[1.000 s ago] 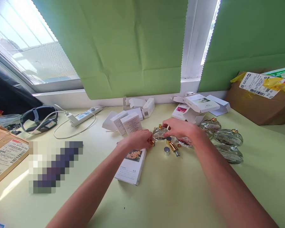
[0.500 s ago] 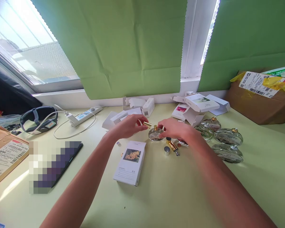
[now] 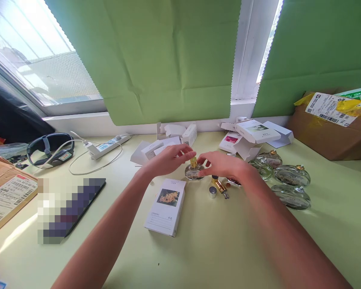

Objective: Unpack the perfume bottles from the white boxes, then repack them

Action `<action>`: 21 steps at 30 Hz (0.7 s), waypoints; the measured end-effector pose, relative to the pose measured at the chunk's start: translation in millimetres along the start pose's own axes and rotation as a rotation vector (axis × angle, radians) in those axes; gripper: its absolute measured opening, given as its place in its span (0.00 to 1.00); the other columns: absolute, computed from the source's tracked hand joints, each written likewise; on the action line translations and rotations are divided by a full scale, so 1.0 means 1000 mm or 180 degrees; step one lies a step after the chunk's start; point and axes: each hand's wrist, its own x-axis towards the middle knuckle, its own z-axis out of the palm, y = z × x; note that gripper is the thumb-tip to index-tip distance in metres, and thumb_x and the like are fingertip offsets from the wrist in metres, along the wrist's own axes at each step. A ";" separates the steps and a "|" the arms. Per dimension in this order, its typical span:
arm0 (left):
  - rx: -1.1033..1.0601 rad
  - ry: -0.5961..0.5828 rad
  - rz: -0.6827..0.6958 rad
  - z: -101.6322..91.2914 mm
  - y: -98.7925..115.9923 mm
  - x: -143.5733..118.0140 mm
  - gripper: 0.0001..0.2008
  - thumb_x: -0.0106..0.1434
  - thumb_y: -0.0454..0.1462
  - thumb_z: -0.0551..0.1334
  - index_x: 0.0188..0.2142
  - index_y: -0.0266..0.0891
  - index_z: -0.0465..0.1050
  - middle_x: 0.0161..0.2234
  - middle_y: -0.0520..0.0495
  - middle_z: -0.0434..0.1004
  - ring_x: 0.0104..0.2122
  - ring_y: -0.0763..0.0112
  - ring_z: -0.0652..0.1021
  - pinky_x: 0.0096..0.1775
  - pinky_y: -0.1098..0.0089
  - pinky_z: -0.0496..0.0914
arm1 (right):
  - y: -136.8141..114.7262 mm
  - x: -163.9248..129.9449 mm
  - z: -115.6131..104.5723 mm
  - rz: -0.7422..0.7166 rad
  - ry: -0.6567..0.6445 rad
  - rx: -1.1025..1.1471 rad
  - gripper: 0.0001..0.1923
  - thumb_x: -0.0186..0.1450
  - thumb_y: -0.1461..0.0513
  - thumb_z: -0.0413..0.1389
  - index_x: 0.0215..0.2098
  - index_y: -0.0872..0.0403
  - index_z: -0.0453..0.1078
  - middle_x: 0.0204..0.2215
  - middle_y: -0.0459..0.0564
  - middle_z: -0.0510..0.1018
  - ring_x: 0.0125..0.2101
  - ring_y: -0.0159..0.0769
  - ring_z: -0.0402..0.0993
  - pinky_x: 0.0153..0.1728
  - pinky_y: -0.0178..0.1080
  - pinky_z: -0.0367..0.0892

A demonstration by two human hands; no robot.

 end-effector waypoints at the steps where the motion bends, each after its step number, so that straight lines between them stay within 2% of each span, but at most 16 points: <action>1: -0.0028 0.0064 -0.0047 0.000 0.000 0.000 0.20 0.70 0.52 0.49 0.41 0.42 0.71 0.39 0.47 0.78 0.37 0.67 0.75 0.36 0.69 0.65 | 0.002 -0.001 -0.002 0.0009 0.0012 0.0044 0.25 0.59 0.46 0.59 0.51 0.46 0.70 0.51 0.51 0.77 0.48 0.46 0.75 0.42 0.40 0.71; 6: -0.0192 -0.0064 -0.0144 0.005 -0.001 0.004 0.18 0.70 0.48 0.50 0.41 0.40 0.72 0.41 0.47 0.79 0.38 0.67 0.76 0.37 0.69 0.65 | 0.001 -0.005 -0.008 -0.0037 0.0081 0.0086 0.23 0.60 0.47 0.58 0.51 0.45 0.69 0.52 0.51 0.76 0.48 0.45 0.75 0.41 0.39 0.71; 11: -0.0254 -0.0237 -0.0216 0.008 -0.005 0.007 0.18 0.70 0.46 0.49 0.39 0.39 0.72 0.39 0.46 0.79 0.37 0.68 0.76 0.37 0.70 0.66 | -0.007 -0.003 -0.003 0.0011 0.0027 -0.0081 0.20 0.60 0.49 0.58 0.48 0.47 0.71 0.48 0.51 0.78 0.45 0.45 0.76 0.41 0.39 0.70; 16: -0.0127 -0.0240 -0.0254 0.009 -0.006 0.008 0.19 0.70 0.47 0.48 0.38 0.39 0.72 0.36 0.47 0.78 0.35 0.68 0.75 0.36 0.69 0.65 | -0.009 0.001 0.002 -0.0011 0.0024 -0.0044 0.17 0.62 0.50 0.57 0.46 0.48 0.71 0.46 0.52 0.79 0.42 0.43 0.77 0.38 0.38 0.70; 21: -0.0018 -0.0249 -0.0242 0.014 -0.007 0.009 0.19 0.70 0.47 0.48 0.38 0.39 0.72 0.36 0.47 0.78 0.34 0.68 0.74 0.34 0.69 0.64 | -0.007 0.002 0.002 0.0004 0.0026 -0.0024 0.18 0.62 0.49 0.57 0.46 0.48 0.71 0.45 0.51 0.79 0.42 0.43 0.77 0.39 0.38 0.70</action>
